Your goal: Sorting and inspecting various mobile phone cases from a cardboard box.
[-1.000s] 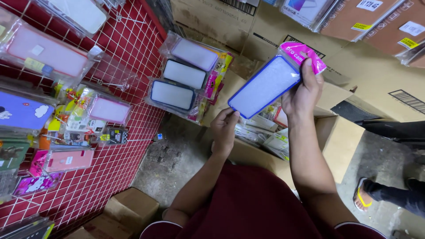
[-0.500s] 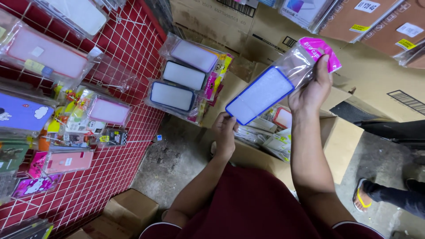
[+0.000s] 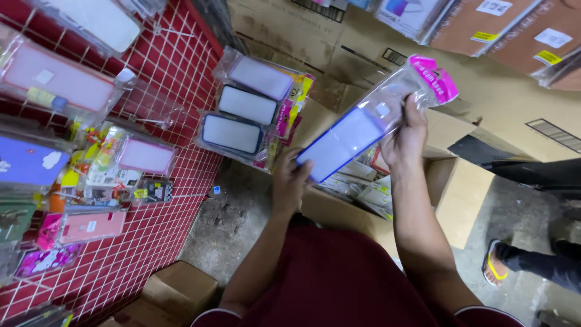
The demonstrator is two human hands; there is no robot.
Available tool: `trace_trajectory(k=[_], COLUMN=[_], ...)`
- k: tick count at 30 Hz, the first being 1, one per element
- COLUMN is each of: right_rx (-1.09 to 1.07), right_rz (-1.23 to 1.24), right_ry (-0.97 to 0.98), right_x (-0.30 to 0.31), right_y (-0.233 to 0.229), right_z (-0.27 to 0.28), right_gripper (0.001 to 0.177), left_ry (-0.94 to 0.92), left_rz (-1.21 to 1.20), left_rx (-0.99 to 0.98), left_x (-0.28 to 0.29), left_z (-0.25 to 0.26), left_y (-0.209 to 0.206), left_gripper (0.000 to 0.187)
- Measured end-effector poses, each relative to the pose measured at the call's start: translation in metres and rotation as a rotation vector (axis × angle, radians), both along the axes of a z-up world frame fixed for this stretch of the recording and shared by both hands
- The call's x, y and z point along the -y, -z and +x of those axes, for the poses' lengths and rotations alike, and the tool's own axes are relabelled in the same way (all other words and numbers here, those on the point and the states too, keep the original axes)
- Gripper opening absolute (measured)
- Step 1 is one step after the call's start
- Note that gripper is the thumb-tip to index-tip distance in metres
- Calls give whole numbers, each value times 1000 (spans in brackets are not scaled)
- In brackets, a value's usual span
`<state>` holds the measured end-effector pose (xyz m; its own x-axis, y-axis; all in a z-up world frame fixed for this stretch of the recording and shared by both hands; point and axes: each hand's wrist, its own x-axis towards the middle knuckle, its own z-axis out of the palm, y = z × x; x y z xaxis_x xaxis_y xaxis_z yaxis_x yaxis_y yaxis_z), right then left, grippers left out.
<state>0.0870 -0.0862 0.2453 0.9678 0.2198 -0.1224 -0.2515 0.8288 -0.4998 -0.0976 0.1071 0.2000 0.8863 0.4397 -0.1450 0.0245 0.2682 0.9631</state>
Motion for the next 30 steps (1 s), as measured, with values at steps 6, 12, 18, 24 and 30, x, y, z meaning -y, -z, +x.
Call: trace_trajectory(k=[6,12,18,24,30], right_rx=[41,72,3,13,98], right_rz=[-45,-80,0,72,-36], right_ry=[71,39,-122,-214,-170], right_x=[30,17,-7,-18,-19], right_y=[-15,-17,31,4,-3], right_z=[12,2,-16,-32,-40], right_gripper=[39,41,46,57,40], left_ry=[28,-30,33,55,-61], left_rz=[154,39,-48,43,689], left_rx=[162,104,76,138,51], left_x=[-63,-76,-18,8,14], left_z=[-42,-30,31,53,54], left_y=[11,-41,-36,-43,-53], left_gripper=[40,39,41,37,38])
